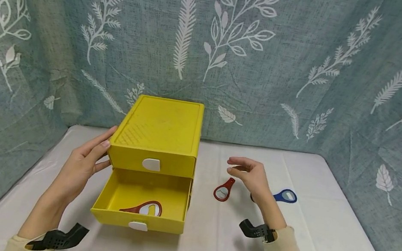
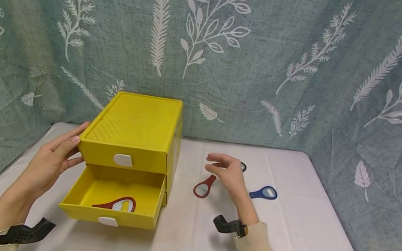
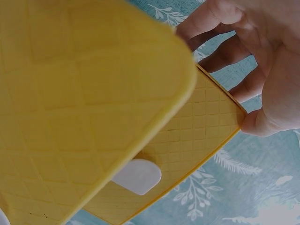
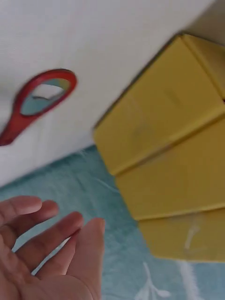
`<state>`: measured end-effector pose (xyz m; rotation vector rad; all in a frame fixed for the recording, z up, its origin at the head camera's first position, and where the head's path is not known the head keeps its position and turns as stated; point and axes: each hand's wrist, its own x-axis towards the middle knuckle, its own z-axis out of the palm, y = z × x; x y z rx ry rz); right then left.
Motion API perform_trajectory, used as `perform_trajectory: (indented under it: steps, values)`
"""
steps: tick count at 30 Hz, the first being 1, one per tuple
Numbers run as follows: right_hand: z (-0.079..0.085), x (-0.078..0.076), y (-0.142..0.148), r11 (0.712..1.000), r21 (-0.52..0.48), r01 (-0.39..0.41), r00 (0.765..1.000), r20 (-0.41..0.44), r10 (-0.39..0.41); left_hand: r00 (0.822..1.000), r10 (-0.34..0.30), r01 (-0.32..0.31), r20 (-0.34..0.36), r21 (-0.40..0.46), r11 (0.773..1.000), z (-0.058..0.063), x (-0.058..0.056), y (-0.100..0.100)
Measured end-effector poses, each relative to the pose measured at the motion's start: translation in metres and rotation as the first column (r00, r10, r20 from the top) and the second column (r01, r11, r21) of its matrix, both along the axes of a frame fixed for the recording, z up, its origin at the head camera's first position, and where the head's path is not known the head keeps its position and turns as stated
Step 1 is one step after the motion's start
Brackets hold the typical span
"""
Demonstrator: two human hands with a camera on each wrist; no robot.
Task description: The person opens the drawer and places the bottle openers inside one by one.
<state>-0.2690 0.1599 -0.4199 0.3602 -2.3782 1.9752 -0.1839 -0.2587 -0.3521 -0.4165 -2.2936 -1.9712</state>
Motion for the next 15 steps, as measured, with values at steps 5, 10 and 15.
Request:
perform_trajectory:
  steps: [5, 10, 15]
  values:
    - [-0.012, -0.012, 0.01, 0.998, -0.025, -0.05, 0.994, 0.094, 0.053, 1.0, -0.007, 0.006, -0.022, -0.016, 1.0, -0.001, 0.0, -0.001]
    - [-0.026, -0.021, 0.02, 0.997, 0.028, -0.066, 0.989, 0.133, 0.062, 1.0, -0.003, 0.003, -0.015, -0.015, 1.0, -0.001, 0.0, -0.002]
    - [-0.037, -0.025, 0.026, 0.991, 0.098, -0.089, 0.987, 0.146, 0.074, 1.0, 0.003, -0.003, -0.003, -0.016, 1.0, 0.0, 0.0, -0.001]
